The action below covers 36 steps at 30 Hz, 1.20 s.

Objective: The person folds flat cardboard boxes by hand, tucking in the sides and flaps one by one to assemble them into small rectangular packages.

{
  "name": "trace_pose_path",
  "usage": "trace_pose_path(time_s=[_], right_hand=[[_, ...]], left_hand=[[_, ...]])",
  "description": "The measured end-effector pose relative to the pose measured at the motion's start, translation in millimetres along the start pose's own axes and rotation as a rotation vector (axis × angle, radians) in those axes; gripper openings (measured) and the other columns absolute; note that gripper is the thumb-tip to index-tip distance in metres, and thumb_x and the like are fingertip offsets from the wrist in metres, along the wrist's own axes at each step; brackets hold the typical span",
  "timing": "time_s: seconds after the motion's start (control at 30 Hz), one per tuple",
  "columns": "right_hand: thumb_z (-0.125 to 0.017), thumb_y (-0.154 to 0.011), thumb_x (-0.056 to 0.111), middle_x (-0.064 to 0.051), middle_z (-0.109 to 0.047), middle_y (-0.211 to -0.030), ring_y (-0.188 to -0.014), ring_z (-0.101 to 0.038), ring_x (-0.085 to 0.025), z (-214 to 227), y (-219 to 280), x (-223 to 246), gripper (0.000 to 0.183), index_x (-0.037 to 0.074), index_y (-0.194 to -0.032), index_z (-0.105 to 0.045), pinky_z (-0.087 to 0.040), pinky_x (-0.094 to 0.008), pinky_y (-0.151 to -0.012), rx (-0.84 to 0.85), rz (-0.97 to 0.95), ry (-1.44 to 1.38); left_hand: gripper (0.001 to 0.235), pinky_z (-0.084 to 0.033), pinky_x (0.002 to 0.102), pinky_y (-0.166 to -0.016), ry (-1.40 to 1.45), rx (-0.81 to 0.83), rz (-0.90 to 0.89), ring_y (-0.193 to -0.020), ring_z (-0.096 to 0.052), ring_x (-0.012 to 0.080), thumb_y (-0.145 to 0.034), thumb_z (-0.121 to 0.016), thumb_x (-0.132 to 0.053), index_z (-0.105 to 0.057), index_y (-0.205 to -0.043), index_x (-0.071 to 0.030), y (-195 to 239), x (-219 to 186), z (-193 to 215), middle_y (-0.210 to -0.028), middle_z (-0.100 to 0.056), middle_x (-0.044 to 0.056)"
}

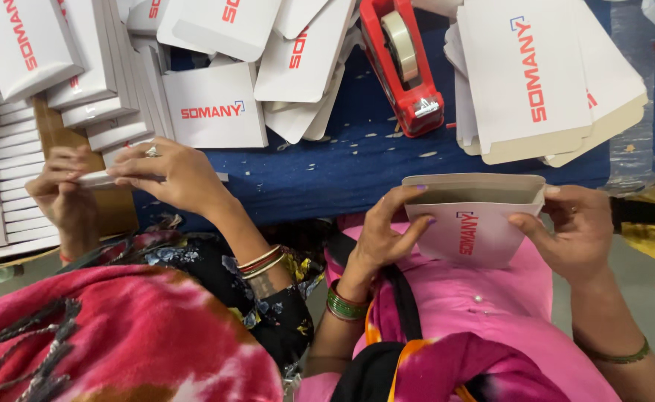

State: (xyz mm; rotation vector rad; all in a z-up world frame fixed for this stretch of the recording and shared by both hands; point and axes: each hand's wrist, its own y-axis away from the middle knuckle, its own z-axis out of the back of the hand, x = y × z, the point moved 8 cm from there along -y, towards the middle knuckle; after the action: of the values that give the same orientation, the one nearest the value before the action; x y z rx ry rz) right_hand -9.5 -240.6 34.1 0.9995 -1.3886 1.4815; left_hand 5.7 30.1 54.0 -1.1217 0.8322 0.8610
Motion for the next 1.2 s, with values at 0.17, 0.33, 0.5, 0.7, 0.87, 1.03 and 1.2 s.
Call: trace_pose_path(time_s=[0.17,0.33,0.5,0.7,0.87,1.03,1.2], right_hand=[[-0.078,-0.09,0.002,-0.007,-0.067,-0.112,-0.09,-0.065,-0.01,6.3,2.8,-9.6,0.044,0.005,-0.128,-0.055,-0.056,-0.023,-0.075,0.007,-0.073,0.037],[-0.08,-0.09,0.012,-0.002,-0.067,-0.095,-0.075,-0.06,-0.006,11.4,10.4,-5.4,0.021,0.006,-0.102,-0.064,-0.045,-0.017,-0.062,0.036,-0.049,0.224],[-0.076,-0.094,0.02,-0.008,-0.064,-0.099,-0.067,-0.05,-0.006,23.2,3.3,7.6,0.02,0.002,-0.096,-0.068,-0.038,-0.017,-0.059,-0.053,-0.025,0.329],[-0.071,-0.1,0.02,0.001,-0.061,-0.101,-0.079,-0.053,-0.003,24.2,9.3,8.4,0.024,0.006,-0.115,-0.059,-0.042,-0.017,-0.067,-0.079,-0.174,0.091],[-0.063,-0.101,0.011,-0.004,-0.057,-0.105,-0.084,-0.05,-0.006,20.4,4.1,7.0,0.027,0.002,-0.127,-0.064,-0.042,-0.019,-0.075,-0.015,-0.29,0.052],[-0.056,-0.099,0.01,-0.011,-0.061,-0.128,-0.11,-0.06,-0.013,12.7,-4.6,26.3,0.018,0.003,-0.115,-0.063,-0.049,-0.024,-0.098,0.096,-0.171,-0.191],[-0.066,-0.098,0.01,-0.011,-0.068,-0.117,-0.106,-0.067,-0.014,17.0,4.6,27.8,0.023,0.004,-0.118,-0.056,-0.057,-0.025,-0.09,0.01,-0.216,-0.111]], left_hand=[[0.039,-0.061,0.03,-0.088,0.148,0.036,0.158,-0.098,-0.076,0.0235,-0.092,-0.079,-0.003,-0.063,-0.127,-0.003,-8.5,6.6,-2.3,-0.119,-0.073,0.012],[0.023,-0.06,0.03,-0.092,0.033,0.146,0.012,-0.104,-0.074,0.0225,-0.094,-0.076,0.0,-0.072,-0.116,-0.005,-5.6,-4.8,-3.9,-0.122,-0.072,0.01],[0.028,-0.058,0.029,-0.08,-0.04,0.031,0.06,-0.091,-0.068,0.0194,-0.09,-0.076,0.005,-0.077,-0.116,-0.007,-9.7,-10.0,-8.8,-0.115,-0.062,0.014],[0.052,-0.054,0.024,-0.086,0.345,-0.119,0.363,-0.09,-0.065,0.0129,-0.081,-0.075,0.002,-0.054,-0.127,-0.013,-2.5,13.2,-9.5,-0.101,-0.063,0.006],[0.028,-0.055,0.027,-0.09,0.117,0.009,0.161,-0.1,-0.065,0.0169,-0.09,-0.071,0.006,-0.074,-0.115,-0.007,-11.3,-4.5,-15.5,-0.115,-0.062,0.009],[0.023,-0.059,0.032,-0.092,0.114,0.055,0.133,-0.107,-0.068,0.0211,-0.087,-0.071,0.0,-0.074,-0.109,-0.006,-20.7,-19.5,-20.5,-0.127,-0.061,0.013],[0.017,-0.058,0.033,-0.093,0.076,0.088,0.145,-0.106,-0.069,0.0212,-0.09,-0.078,-0.006,-0.072,-0.106,-0.006,-38.2,-39.2,-16.9,-0.115,-0.07,0.01]])
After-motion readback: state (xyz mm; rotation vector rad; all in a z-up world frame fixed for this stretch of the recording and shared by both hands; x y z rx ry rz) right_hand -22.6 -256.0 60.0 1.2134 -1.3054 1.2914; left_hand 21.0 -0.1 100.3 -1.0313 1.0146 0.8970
